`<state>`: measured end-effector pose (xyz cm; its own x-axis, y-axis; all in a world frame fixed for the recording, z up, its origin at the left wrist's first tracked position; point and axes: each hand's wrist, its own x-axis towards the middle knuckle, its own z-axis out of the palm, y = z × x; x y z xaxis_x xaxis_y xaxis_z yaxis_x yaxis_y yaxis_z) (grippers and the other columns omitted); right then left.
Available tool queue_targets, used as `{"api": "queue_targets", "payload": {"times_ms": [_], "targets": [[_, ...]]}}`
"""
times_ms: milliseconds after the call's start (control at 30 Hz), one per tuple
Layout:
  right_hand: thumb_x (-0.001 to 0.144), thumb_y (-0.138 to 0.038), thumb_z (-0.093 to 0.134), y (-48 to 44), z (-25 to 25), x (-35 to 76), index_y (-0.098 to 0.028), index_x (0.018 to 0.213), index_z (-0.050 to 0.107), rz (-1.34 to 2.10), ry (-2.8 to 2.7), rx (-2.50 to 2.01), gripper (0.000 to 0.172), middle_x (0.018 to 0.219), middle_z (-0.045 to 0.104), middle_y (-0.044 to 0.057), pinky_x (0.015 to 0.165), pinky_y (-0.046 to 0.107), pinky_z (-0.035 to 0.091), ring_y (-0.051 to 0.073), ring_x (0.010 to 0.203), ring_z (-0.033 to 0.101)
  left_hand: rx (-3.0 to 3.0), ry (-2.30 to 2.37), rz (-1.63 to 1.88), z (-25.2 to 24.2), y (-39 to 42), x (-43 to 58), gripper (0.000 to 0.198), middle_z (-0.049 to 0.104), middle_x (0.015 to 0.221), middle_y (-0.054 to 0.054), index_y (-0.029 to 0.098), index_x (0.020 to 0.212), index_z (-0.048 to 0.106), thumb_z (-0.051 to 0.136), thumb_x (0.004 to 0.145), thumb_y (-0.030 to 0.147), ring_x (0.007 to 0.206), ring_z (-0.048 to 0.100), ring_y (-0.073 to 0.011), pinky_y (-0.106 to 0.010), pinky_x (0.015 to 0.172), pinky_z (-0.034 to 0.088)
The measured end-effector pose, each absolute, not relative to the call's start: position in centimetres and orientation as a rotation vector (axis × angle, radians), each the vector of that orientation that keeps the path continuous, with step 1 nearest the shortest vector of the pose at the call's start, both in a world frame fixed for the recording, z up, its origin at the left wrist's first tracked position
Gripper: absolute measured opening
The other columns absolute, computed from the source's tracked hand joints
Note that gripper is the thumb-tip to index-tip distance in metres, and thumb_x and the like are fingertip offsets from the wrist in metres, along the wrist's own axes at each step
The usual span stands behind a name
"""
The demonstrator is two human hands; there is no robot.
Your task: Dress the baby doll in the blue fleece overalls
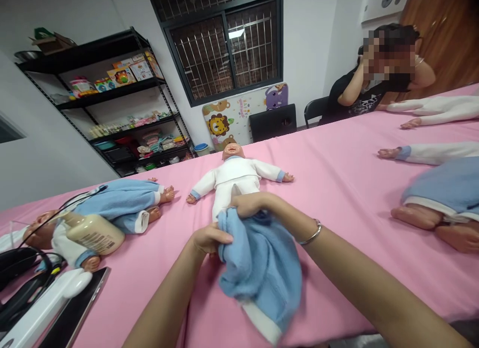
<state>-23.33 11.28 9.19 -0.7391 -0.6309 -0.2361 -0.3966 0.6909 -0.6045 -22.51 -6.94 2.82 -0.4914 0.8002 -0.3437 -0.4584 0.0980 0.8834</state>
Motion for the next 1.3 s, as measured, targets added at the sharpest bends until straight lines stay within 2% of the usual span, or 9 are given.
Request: {"api": "queue_targets", "payload": {"times_ms": [133,233,333,467,567,767,900,1133,1300], "targets": [[0.071,-0.014,0.059,15.5,11.1,-23.4,-0.009,0.080,0.065,-0.684,2.164,-0.963,0.012,0.070,0.056,-0.003,0.060,0.017,0.036,0.008,0.065,0.048,0.702,1.255,1.139,4.6,-4.8,-20.8,0.034,0.069,0.076,-0.005,0.010,0.081,0.072,0.082,0.051,0.023,0.075,0.064,-0.0157,-0.022,0.075,0.054],[0.074,-0.033,0.066,17.7,12.1,-23.2,-0.010,0.104,0.067,-0.855,2.109,-0.966,0.038,0.090,0.065,0.001,0.072,0.016,0.042,0.011,0.082,0.057,0.853,1.225,0.971,5.5,-4.3,-20.6,0.028,0.069,0.080,-0.003,0.011,0.081,0.072,0.078,0.056,0.022,0.077,0.063,-0.0159,-0.022,0.074,0.054],[0.080,-0.046,0.062,16.7,12.0,-22.9,-0.016,0.132,0.051,-1.071,2.178,-0.780,0.060,0.104,0.065,0.006,0.075,0.020,0.046,0.015,0.093,0.060,0.927,1.210,0.876,5.9,-4.2,-20.5,0.030,0.069,0.083,-0.005,0.011,0.084,0.073,0.077,0.059,0.028,0.083,0.065,-0.0213,-0.027,0.080,0.054],[0.089,-0.044,0.053,11.4,9.7,-22.6,-0.009,0.137,0.044,-0.982,2.494,-0.557,0.060,0.122,0.057,0.016,0.088,0.029,0.046,0.022,0.103,0.059,1.042,1.195,0.735,6.5,-3.6,-19.9,0.031,0.070,0.086,-0.005,0.014,0.090,0.073,0.074,0.062,0.025,0.094,0.064,-0.0251,-0.030,0.092,0.050],[0.086,-0.034,0.058,8.4,7.2,-22.7,-0.012,0.138,0.045,-0.853,2.494,-0.642,0.057,0.133,0.050,0.012,0.098,0.028,0.041,0.023,0.117,0.052,1.093,1.194,0.760,7.0,-3.0,-19.3,0.024,0.070,0.087,-0.003,0.015,0.088,0.072,0.067,0.065,0.020,0.090,0.065,-0.0231,-0.028,0.092,0.050],[0.078,-0.024,0.063,7.9,4.6,-23.1,-0.012,0.117,0.058,-1.238,2.434,-0.432,0.040,0.094,0.064,0.006,0.067,0.020,0.045,0.013,0.078,0.059,1.111,1.181,0.764,7.0,-2.4,-18.6,0.029,0.069,0.092,-0.004,0.014,0.093,0.070,0.064,0.067,0.022,0.096,0.063,-0.0233,-0.029,0.091,0.050],[0.073,-0.018,0.061,8.8,5.5,-23.8,-0.012,0.110,0.058,-1.612,2.341,-0.233,0.037,0.069,0.054,-0.001,0.052,0.017,0.036,0.007,0.058,0.047,1.063,1.217,0.769,7.7,-3.9,-19.4,0.023,0.068,0.086,-0.004,0.013,0.085,0.070,0.068,0.065,0.023,0.087,0.062,-0.0210,-0.026,0.082,0.052],[0.081,-0.030,0.056,9.9,6.7,-24.3,-0.011,0.080,0.054,-1.967,2.085,-0.336,0.019,0.058,0.040,-0.004,0.047,0.017,0.028,0.005,0.050,0.036,0.777,1.759,1.291,10.1,-9.1,-21.6,0.036,0.062,0.070,0.000,0.011,0.081,0.068,0.080,0.059,0.037,0.064,0.056,-0.0110,-0.018,0.060,0.047],[0.077,-0.022,0.063,8.9,5.9,-24.1,-0.009,0.092,0.062,-1.993,2.033,-0.328,0.020,0.077,0.060,0.002,0.058,0.018,0.041,0.008,0.063,0.050,0.684,1.928,1.679,9.5,-9.0,-22.5,0.040,0.063,0.071,-0.003,0.011,0.075,0.068,0.083,0.054,0.042,0.065,0.056,-0.0111,-0.019,0.063,0.046]]}}
